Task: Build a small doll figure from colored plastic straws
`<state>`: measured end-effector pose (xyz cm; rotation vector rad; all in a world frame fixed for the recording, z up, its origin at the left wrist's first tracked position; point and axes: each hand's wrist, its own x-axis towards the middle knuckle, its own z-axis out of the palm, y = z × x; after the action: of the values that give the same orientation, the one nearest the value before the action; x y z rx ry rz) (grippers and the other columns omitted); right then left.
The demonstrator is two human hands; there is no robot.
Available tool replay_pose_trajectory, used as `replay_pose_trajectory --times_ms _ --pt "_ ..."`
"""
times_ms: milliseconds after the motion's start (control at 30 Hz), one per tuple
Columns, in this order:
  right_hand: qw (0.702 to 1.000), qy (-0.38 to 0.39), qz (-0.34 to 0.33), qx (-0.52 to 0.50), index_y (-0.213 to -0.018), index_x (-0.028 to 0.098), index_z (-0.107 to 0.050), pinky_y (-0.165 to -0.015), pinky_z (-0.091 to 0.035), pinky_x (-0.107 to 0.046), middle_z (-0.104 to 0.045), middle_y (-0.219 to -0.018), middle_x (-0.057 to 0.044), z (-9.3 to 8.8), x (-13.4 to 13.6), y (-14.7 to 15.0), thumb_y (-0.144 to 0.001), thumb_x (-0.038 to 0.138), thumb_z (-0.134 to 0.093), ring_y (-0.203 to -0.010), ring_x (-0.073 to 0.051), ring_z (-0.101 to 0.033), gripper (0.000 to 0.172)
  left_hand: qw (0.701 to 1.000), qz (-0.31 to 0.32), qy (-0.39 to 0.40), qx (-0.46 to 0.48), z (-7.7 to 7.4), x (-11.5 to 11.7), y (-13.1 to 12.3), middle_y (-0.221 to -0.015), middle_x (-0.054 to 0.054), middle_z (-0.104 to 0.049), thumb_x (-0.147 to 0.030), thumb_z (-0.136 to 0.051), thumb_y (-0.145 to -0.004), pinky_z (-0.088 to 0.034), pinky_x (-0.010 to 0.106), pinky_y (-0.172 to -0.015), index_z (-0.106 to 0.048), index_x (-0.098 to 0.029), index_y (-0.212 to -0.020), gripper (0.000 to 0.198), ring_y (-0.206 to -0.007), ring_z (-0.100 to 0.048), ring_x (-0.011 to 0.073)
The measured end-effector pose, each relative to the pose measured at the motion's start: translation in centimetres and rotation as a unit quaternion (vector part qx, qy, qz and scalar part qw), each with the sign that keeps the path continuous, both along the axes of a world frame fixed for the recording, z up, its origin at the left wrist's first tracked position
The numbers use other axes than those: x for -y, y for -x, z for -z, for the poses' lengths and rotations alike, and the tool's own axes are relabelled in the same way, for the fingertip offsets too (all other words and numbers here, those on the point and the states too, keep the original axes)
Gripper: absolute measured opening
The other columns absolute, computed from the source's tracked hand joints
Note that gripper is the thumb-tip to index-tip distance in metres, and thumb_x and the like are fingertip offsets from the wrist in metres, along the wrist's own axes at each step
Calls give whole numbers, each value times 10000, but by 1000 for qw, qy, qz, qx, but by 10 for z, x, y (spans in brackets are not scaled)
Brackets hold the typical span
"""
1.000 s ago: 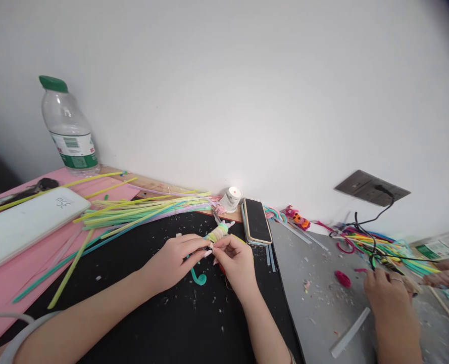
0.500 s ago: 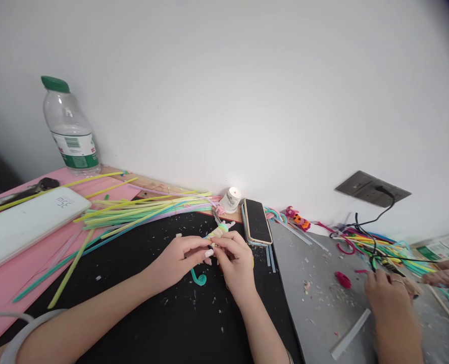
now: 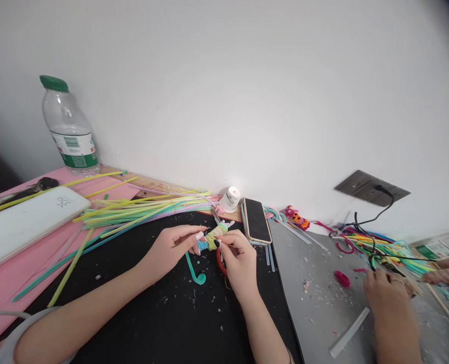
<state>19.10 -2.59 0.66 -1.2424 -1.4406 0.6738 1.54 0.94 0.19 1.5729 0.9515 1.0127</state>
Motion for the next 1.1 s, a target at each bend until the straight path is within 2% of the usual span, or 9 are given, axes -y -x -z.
replay_pose_trajectory --times_ms 167,433,567,767,833,933,1100 --pt "1000 9 -9 -27 -745 189 -672 -648 -463 -259 -605 -808 -36 -2 0 0 -798 155 -595 -760 -162 -587 99 998 -44 -40 -6 4 -4 2 -804 21 -716 -321 -509 -883 -552 273 -653 -676 -173 -1058 283 -598 -634 133" --pt "998 6 -17 -66 -776 199 -685 -653 -485 -256 -615 -840 -40 -4 -2 0 -774 141 -595 -789 -166 -590 106 997 -57 -44 -4 8 -8 4 -829 36 -718 -345 -508 -889 -561 277 -618 -669 -182 -1060 286 -587 -629 139" --pt "994 31 -37 -98 -817 199 -704 -575 -481 -249 -646 -845 -40 -3 -1 1 -760 150 -602 -678 -144 -582 127 997 -58 -54 1 10 -9 4 -828 35 -719 -353 -509 -888 -568 279 -605 -671 -192 -1055 283 -589 -632 143" --pt "986 65 -31 -150 -823 191 -710 -593 -498 -250 -647 -697 -2 -1 -1 2 -729 168 -653 -588 -119 -566 113 996 -58 -62 -19 9 -8 4 -819 32 -720 -328 -503 -888 -565 271 -598 -667 -192 -1048 267 -572 -635 140" --pt "983 79 -29 -166 -834 192 -716 -599 -506 -251 -655 -673 1 0 -2 2 -724 184 -669 -585 -120 -578 120 994 -66 -75 -41 9 -9 4 -876 46 -722 -328 -503 -887 -566 282 -627 -663 -195 -1052 265 -637 -657 157" --pt "976 97 -29 -195 -835 190 -724 -614 -528 -263 -706 -755 -26 1 -3 2 -714 221 -696 -629 -138 -624 128 984 -74 -122 -107 10 -9 4 -1017 70 -697 -319 -517 -876 -556 310 -720 -654 -197 -1063 261 -833 -664 201" --pt "966 121 -44 -222 -837 169 -729 -629 -561 -303 -737 -853 -71 1 -4 5 -689 268 -733 -681 -180 -674 178 965 -4 -173 -197 12 -7 1 -1100 73 -643 -297 -543 -854 -526 348 -819 -613 -218 -1128 293 -948 -629 220"
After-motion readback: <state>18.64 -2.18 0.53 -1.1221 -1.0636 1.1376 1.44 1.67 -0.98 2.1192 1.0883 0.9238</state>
